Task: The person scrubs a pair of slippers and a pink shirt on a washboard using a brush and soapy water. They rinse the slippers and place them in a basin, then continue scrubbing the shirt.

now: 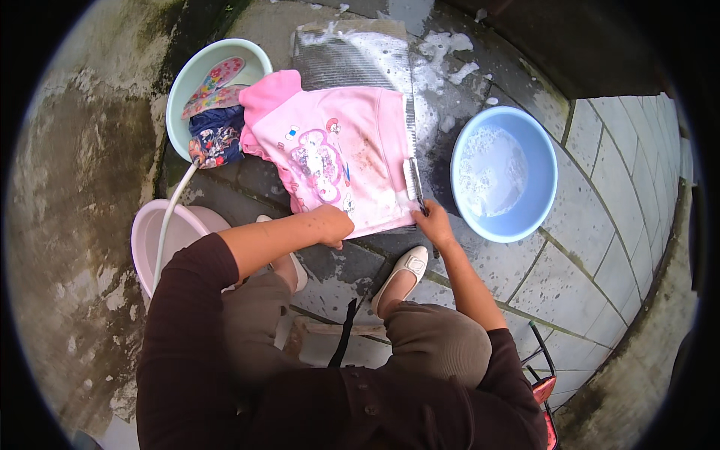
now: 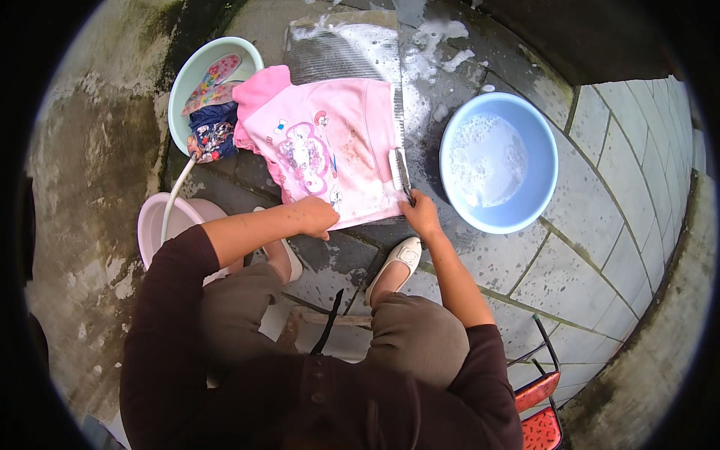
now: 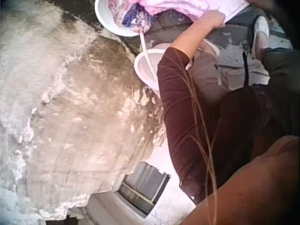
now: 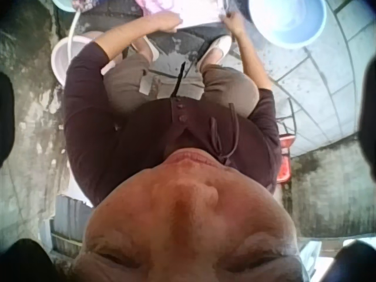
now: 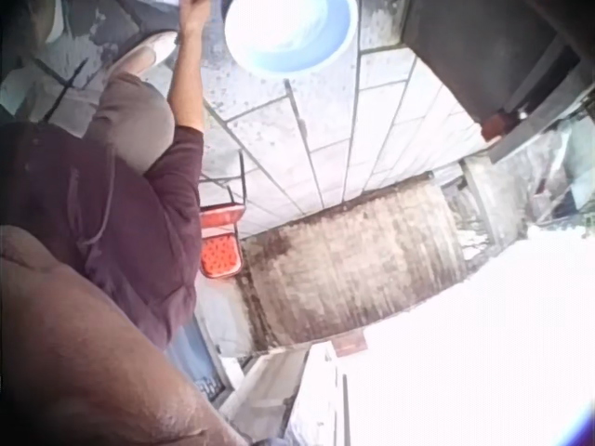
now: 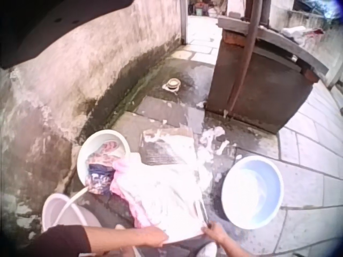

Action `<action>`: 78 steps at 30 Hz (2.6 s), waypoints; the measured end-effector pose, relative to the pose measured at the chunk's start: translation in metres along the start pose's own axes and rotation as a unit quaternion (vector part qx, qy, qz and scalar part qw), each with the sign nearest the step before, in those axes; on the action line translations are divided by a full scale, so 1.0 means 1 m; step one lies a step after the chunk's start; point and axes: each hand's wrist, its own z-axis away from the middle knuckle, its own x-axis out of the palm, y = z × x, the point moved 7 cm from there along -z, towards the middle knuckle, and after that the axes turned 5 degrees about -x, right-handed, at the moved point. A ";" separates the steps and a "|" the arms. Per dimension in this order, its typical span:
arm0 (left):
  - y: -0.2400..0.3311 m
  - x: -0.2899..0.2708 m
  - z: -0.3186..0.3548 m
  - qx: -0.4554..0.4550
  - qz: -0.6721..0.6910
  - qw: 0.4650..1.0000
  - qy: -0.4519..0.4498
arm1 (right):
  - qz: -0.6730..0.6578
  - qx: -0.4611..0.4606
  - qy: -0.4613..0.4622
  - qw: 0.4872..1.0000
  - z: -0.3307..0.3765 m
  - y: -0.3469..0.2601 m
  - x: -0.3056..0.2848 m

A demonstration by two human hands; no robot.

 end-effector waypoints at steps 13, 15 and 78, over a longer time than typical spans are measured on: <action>-0.043 -0.055 -0.063 -0.205 0.066 0.932 0.293 | 0.110 -0.111 0.085 0.984 0.027 -0.067 -0.036; -0.048 -0.047 -0.068 -0.221 0.058 0.931 0.283 | 0.162 -0.100 0.035 0.981 0.040 -0.066 -0.030; 0.042 -0.097 0.293 -0.434 -0.063 0.846 0.303 | 0.221 -0.198 0.141 0.945 0.210 -0.247 -0.111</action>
